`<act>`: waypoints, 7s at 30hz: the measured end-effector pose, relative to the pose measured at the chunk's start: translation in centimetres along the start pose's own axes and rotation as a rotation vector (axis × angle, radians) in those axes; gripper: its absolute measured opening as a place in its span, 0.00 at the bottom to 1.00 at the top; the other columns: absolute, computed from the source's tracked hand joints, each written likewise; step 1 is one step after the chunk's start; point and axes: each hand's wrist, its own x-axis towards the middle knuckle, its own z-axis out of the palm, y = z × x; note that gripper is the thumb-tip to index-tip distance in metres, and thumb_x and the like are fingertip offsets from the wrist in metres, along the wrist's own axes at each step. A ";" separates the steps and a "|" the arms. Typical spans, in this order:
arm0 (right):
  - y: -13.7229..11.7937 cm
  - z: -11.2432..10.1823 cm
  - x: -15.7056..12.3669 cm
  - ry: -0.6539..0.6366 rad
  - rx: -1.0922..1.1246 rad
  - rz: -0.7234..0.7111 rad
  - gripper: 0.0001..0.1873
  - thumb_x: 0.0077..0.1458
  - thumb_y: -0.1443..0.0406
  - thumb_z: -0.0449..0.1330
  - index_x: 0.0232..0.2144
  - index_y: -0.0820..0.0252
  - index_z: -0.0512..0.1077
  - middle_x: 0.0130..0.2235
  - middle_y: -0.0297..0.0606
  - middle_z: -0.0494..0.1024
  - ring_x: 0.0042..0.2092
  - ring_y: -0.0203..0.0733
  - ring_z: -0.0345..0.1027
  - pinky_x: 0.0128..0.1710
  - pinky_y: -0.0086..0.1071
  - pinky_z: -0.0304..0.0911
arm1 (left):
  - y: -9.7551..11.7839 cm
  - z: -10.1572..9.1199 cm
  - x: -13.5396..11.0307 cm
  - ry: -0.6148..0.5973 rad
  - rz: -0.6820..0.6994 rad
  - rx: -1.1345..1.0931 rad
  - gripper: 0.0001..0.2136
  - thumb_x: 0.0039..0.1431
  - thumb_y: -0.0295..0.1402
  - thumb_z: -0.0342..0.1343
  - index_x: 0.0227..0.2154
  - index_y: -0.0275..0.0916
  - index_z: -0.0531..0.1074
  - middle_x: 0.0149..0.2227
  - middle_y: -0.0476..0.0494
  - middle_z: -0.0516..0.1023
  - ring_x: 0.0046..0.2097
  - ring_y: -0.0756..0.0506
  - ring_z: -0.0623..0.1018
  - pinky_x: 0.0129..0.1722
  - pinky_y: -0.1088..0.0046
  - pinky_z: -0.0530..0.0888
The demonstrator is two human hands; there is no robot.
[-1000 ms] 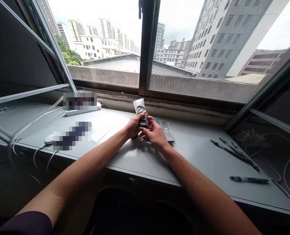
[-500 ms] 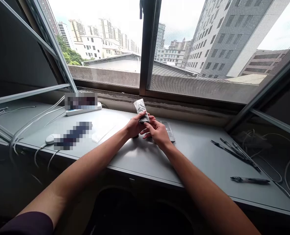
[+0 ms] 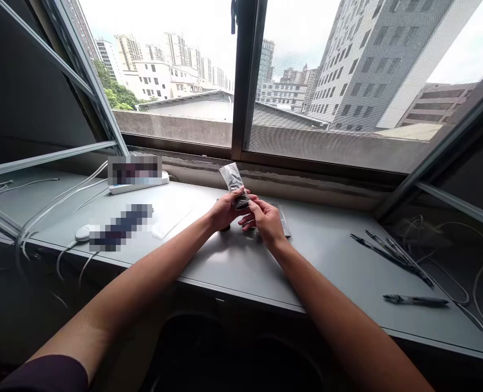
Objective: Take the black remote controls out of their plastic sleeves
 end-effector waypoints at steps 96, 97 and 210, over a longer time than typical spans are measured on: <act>0.3 0.1 -0.8 -0.220 -0.318 0.007 0.26 0.64 0.43 0.67 0.32 0.59 0.77 0.24 0.36 0.80 0.20 0.37 0.71 0.20 0.28 0.66 | 2.1 0.0 0.4 0.281 0.115 -0.457 0.11 0.76 0.28 0.53 0.56 0.35 0.75 0.52 0.34 0.86 0.49 0.43 0.88 0.57 0.66 0.81; 0.3 0.0 -0.8 -0.224 -0.325 0.006 0.26 0.64 0.42 0.67 0.32 0.59 0.77 0.24 0.36 0.81 0.20 0.36 0.71 0.21 0.28 0.66 | 2.1 0.2 0.3 0.263 0.112 -0.450 0.11 0.76 0.28 0.53 0.56 0.35 0.75 0.52 0.34 0.86 0.49 0.43 0.88 0.58 0.65 0.81; 0.2 -3.0 0.2 -0.089 -1.340 -0.522 0.09 0.62 0.66 0.66 0.32 0.57 0.86 0.38 0.42 0.89 0.35 0.49 0.81 0.33 0.34 0.59 | 2.7 0.5 -2.4 -0.357 -0.309 0.275 0.23 0.64 0.49 0.71 0.48 0.32 0.80 0.40 0.36 0.84 0.37 0.43 0.85 0.40 0.61 0.86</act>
